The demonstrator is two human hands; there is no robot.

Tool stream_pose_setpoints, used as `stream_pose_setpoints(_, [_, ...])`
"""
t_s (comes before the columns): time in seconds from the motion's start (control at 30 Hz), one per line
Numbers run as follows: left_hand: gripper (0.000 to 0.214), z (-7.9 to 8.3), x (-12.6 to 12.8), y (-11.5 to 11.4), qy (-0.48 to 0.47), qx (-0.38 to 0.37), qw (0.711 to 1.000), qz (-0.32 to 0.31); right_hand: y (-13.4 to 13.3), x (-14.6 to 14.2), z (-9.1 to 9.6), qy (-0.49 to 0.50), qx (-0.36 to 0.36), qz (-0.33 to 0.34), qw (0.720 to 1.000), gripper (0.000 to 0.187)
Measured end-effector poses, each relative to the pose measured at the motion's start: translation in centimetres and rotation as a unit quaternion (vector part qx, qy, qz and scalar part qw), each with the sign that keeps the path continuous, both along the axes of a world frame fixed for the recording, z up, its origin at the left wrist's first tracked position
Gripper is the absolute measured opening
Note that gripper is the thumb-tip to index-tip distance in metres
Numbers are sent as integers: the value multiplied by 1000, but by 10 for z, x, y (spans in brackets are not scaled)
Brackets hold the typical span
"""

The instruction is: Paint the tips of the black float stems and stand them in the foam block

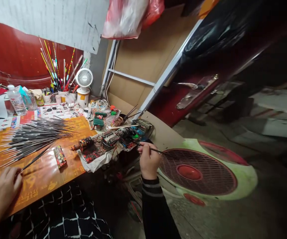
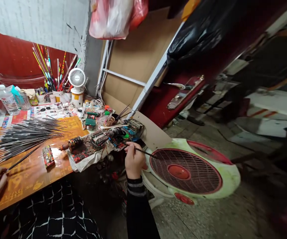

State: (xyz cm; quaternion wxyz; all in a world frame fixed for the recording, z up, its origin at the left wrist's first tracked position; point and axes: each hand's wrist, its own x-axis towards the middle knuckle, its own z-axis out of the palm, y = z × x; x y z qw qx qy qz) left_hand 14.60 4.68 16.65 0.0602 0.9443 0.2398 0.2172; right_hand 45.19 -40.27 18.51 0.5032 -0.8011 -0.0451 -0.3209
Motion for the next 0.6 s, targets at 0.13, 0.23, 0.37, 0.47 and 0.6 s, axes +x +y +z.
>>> stream_pose_setpoints(0.13, [25,1,2,-13,-60,-14,998,-6,-5,33,-8,58,-17,14,998,61])
stream_pose_setpoints(0.23, [21,-6,0,-7,-76,1,997,-29,-6,52,-17,80,-32,31,996,63])
stream_pose_setpoints(0.37, [23,-19,-4,9,-75,60,993,-69,-9,64,-25,95,-45,44,993,63])
stream_pose_setpoints(0.47, [24,-24,-6,13,-81,93,989,-80,-15,64,-26,98,-49,40,993,61])
stream_pose_setpoints(0.6, [21,-20,-5,8,-101,98,986,-91,-27,57,-23,93,-48,26,994,57])
